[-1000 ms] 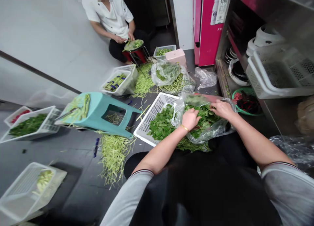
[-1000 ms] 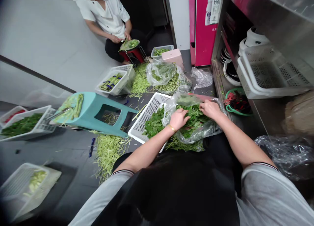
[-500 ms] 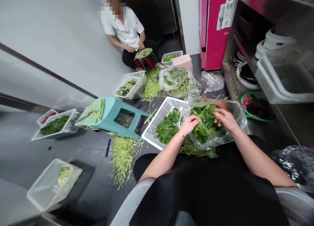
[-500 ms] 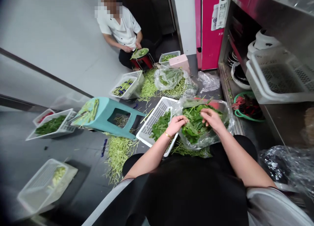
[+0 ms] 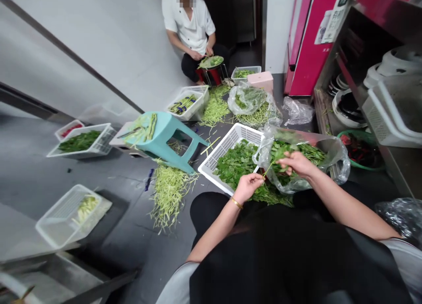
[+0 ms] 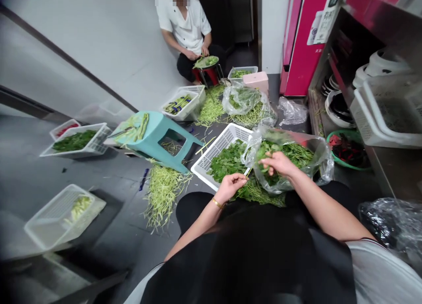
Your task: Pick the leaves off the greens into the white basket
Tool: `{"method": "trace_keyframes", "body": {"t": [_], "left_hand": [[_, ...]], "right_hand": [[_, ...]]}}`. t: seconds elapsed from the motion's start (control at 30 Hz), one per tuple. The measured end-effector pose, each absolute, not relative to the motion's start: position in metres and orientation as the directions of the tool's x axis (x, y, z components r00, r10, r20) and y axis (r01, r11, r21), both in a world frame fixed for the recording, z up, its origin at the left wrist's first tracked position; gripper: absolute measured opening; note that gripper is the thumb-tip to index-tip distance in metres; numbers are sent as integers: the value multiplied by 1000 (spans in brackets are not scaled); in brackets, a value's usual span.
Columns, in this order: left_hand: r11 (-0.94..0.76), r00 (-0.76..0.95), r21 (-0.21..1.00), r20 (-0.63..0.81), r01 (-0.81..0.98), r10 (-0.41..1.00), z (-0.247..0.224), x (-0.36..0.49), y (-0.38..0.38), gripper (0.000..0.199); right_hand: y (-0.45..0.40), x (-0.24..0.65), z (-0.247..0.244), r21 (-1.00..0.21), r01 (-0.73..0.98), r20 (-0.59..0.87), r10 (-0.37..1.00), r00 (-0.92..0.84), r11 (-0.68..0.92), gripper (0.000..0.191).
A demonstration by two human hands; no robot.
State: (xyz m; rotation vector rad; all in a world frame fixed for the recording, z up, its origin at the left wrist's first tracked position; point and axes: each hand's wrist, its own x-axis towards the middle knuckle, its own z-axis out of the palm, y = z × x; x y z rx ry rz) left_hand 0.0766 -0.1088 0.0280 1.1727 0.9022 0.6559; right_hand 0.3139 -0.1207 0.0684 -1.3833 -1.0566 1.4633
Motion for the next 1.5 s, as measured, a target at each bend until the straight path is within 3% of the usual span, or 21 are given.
{"method": "trace_keyframes", "body": {"t": [0.07,0.13,0.23,0.33,0.47,0.63,0.83,0.93,1.03,1.13,1.2,1.27,1.33,1.4,1.5], "left_hand": [[407,494,910,-317,-83,810,31,61,-114,36],[525,489,826,-379,-203,785,33,50,-116,38],[615,515,715,-409,-333,753,32,41,-113,40],[625,517,655,-392,-424,761,26,38,-111,41],[608,482,641,-391,-469,784,17,31,-111,38],[540,415,611,-349,-579,840,10,25,-107,43],[515,333,602,-395,-609,856,-1,28,-101,50],[501,268,633,-432,-590,861,-6,28,-101,62],[520,324,684,-407,-512,854,-6,25,-101,73],[506,374,720,-355,-475,857,-1,19,-101,72],[497,401,724,-324,-478,857,4,15,-102,65],[523,451,701,-313,-485,836,8,13,-106,54],[561,493,658,-315,-502,811,11,14,-110,44],[566,490,617,-312,-546,814,12,18,-114,35],[483,365,598,-316,-640,876,10,29,-116,27]], "right_hand": [[-114,308,61,-947,-155,-295,952,78,-281,38],[-108,291,53,-928,-161,-348,936,45,-337,39],[-104,249,48,-914,2,-398,894,-206,-407,46],[-101,215,51,-931,221,-348,886,-307,-289,44],[-86,205,59,-914,347,-315,907,-279,-211,36],[-77,193,54,-923,182,-386,814,-434,-340,46],[-81,169,31,-903,128,-426,817,-389,-410,49],[-79,177,36,-910,258,-408,808,-425,-324,42],[-72,194,50,-862,496,-355,821,-448,-102,29],[-63,214,53,-801,597,-287,897,-336,-32,21],[-56,226,45,-854,497,-230,968,-100,-152,23],[-52,236,34,-929,249,-234,957,172,-272,26],[-53,241,25,-942,2,-320,903,286,-334,30],[-61,240,19,-909,-105,-416,888,195,-403,34],[-81,222,16,-886,-36,-460,885,-71,-463,38]]}}
